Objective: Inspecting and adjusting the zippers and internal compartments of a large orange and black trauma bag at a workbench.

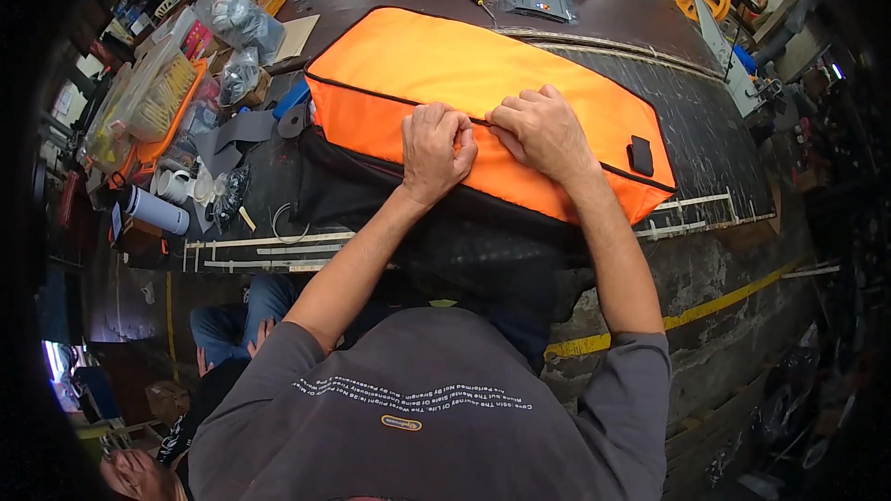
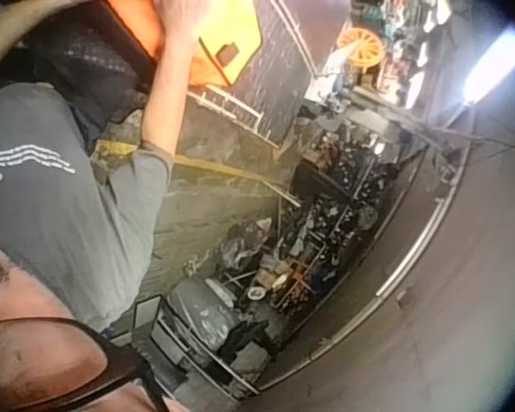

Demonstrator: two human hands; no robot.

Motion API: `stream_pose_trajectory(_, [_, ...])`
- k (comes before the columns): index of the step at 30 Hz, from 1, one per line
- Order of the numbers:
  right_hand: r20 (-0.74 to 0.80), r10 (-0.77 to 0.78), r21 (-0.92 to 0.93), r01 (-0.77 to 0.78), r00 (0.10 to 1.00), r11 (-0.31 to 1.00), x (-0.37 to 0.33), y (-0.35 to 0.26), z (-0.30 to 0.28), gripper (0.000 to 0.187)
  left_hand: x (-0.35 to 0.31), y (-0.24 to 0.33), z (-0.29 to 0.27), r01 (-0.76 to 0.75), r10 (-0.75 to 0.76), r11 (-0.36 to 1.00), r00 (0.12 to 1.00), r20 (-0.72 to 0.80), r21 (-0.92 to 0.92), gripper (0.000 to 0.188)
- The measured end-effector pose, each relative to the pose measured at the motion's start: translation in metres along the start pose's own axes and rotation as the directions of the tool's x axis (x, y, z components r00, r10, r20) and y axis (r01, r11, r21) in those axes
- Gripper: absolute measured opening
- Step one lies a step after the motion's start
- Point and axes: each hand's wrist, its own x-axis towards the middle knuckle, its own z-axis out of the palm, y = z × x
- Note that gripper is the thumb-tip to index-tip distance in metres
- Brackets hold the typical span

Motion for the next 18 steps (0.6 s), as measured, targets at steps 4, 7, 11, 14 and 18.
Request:
stream_pose_trajectory(4, [-0.138,0.129,0.122,-0.112,0.982,0.986,-0.003,-0.001,-0.011,0.018,-0.004,-0.009,-0.014,0.063,-0.067,0.995,0.997,-0.048,-0.081,0.011])
stream_pose_trajectory(7, [-0.258,0.427,0.184,-0.389,0.867,0.902,-0.038,0.023,-0.025,0.031,-0.004,-0.045,-0.051,0.134,-0.148,0.986,0.977,-0.151,-0.103,0.014])
stream_pose_trajectory(11, [-0.475,0.656,0.209,-0.649,0.587,0.732,-0.121,0.063,-0.059,0.03,-0.011,-0.119,-0.103,0.347,-0.321,0.937,0.902,-0.289,0.045,0.034])
stream_pose_trajectory(14, [-0.458,0.776,0.279,-0.759,0.434,0.589,-0.183,0.089,-0.069,0.031,-0.009,-0.163,-0.131,0.484,-0.464,0.874,0.802,-0.376,-0.047,0.027])
stream_pose_trajectory(18, [-0.426,0.818,0.169,-0.854,0.387,0.492,-0.218,0.092,-0.079,0.041,-0.001,-0.198,-0.145,0.559,-0.558,0.823,0.767,-0.317,-0.097,0.022])
